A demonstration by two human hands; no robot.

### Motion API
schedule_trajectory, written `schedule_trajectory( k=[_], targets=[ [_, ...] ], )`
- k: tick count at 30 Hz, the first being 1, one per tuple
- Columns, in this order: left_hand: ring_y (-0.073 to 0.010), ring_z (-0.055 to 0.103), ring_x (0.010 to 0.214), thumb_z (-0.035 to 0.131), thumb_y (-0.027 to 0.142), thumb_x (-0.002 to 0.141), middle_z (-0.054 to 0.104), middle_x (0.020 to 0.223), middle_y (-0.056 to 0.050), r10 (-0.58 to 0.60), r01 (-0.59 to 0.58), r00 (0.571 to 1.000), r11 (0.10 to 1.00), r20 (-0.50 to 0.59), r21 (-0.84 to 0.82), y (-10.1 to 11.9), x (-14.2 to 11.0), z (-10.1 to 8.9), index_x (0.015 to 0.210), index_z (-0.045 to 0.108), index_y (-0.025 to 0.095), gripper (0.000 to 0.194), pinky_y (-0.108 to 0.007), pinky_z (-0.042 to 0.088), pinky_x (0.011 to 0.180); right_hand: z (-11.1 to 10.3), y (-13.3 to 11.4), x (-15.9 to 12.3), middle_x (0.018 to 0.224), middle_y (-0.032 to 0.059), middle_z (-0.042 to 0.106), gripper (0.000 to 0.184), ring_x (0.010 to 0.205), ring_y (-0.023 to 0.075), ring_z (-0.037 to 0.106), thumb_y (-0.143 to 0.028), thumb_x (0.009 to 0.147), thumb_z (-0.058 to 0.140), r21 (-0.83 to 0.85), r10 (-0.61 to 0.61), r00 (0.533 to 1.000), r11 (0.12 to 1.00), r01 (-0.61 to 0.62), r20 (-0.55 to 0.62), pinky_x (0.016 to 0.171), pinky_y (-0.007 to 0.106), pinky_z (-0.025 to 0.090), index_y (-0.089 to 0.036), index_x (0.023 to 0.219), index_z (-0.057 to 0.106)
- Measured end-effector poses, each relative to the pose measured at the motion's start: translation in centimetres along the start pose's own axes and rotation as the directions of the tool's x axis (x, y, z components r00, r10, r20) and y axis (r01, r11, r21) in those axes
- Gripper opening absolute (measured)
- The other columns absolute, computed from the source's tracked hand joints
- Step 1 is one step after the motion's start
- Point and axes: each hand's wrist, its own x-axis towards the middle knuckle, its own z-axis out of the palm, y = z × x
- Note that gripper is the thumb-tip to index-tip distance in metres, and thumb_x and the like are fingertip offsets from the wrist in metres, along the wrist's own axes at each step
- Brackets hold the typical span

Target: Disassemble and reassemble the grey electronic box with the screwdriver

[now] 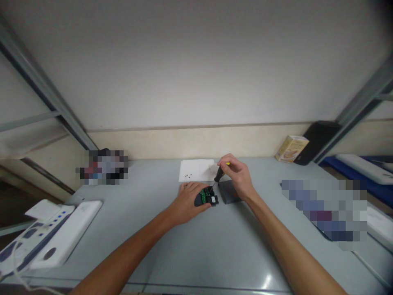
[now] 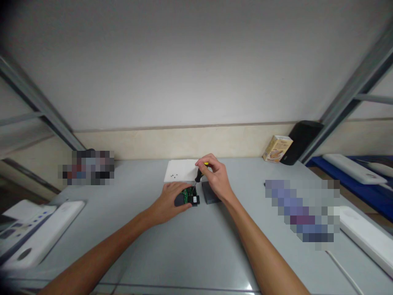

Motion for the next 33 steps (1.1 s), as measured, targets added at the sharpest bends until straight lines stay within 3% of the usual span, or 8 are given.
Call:
schedule_trajectory(
  k=[5,8,14,20,33],
  targets=[
    [-0.0285,0.053,0.129,0.068,0.046,0.092,0.064,0.138,-0.006,-0.005,0.005,1.0,1.0,0.004,-0.006,-0.1,0.0,0.0,0.139,0.054,0.031,0.052,-0.047,0.033,0.111,-0.5,0.0,0.2,0.092,0.0033,0.07,0.026,0.089,0.0206,0.063,-0.045,0.094,0.064,0.026,0.087,0.996,0.996,-0.088,0.027,0.084,0.034,0.047,-0.026,0.104,0.077],
    [-0.028,0.053,0.129,0.068,0.046,0.092,0.064,0.138,-0.006,-0.005,0.005,1.0,1.0,0.011,-0.004,-0.2,0.0,0.0,0.138,0.053,0.03,0.052,-0.046,0.033,0.111,-0.4,-0.1,0.3,0.09,0.0036,0.072,0.028,0.088,0.0211,0.063,-0.046,0.095,0.06,0.035,0.103,0.994,0.994,-0.104,0.023,0.084,0.035,0.048,-0.024,0.101,0.077],
    [-0.0275,0.054,0.129,0.069,0.044,0.091,0.064,0.138,-0.005,-0.002,0.002,1.0,1.0,0.0,-0.004,-0.1,0.0,0.0,0.137,0.053,0.03,0.051,-0.046,0.033,0.11,0.0,-0.4,0.3,0.092,0.0034,0.07,0.025,0.09,0.0211,0.062,-0.042,0.098,0.057,0.022,0.044,0.997,0.999,-0.045,0.061,0.087,0.035,0.045,-0.024,0.095,0.075],
    [-0.0276,0.054,0.128,0.068,0.047,0.092,0.064,0.137,-0.005,0.001,-0.001,1.0,1.0,0.014,-0.002,-0.4,-0.2,-0.1,0.137,0.054,0.03,0.05,-0.045,0.033,0.11,0.2,0.1,0.3,0.099,0.0039,0.062,0.024,0.096,0.0203,0.057,-0.037,0.099,0.056,-0.077,-0.087,0.996,0.993,0.087,0.013,0.086,0.034,0.04,-0.026,0.096,0.077],
    [-0.0273,0.054,0.126,0.068,0.049,0.092,0.065,0.137,-0.004,0.005,-0.005,1.0,1.0,0.013,0.004,-0.3,-0.3,-0.3,0.137,0.054,0.03,0.05,-0.045,0.032,0.109,0.3,0.9,0.4,0.098,0.0034,0.053,0.023,0.095,0.0202,0.053,-0.038,0.1,0.056,-0.112,-0.094,0.995,0.99,0.09,-0.025,0.085,0.035,0.04,-0.03,0.1,0.077]
  ],
)
